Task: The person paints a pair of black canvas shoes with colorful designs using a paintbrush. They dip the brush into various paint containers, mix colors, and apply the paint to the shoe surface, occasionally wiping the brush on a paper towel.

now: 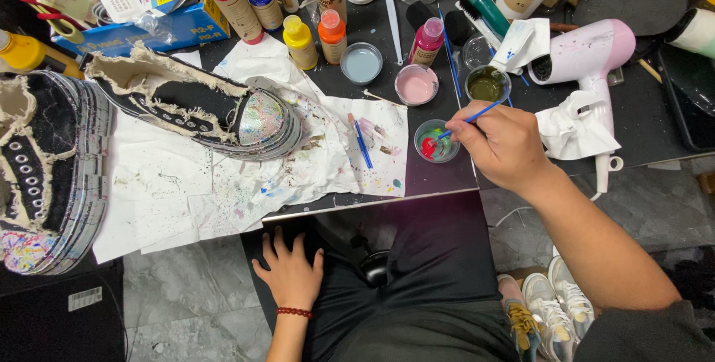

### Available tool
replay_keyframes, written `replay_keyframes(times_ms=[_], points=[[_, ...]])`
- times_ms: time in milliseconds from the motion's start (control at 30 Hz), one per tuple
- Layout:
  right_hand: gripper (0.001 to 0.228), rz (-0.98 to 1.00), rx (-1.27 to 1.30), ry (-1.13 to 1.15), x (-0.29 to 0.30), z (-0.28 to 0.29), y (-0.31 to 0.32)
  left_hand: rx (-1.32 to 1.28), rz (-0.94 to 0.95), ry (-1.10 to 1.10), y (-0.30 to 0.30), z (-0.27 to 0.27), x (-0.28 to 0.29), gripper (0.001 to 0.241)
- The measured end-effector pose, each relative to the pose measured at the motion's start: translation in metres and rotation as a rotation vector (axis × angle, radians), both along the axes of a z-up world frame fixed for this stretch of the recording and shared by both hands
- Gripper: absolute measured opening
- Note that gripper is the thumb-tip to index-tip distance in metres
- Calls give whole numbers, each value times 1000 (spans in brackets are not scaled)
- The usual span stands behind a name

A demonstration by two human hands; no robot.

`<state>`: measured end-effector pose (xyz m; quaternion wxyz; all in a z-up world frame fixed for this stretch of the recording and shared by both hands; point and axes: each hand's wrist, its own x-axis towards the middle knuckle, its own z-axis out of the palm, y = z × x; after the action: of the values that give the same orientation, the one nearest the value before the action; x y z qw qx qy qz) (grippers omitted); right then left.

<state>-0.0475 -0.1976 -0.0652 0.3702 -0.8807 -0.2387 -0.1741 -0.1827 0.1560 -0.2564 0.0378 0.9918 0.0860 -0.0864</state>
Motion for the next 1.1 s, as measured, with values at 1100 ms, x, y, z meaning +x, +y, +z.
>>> replay_keyframes(times_ms=[1100], points=[[32, -175, 594, 32, -42, -50, -34, -750, 124, -912, 116, 201, 137, 23]])
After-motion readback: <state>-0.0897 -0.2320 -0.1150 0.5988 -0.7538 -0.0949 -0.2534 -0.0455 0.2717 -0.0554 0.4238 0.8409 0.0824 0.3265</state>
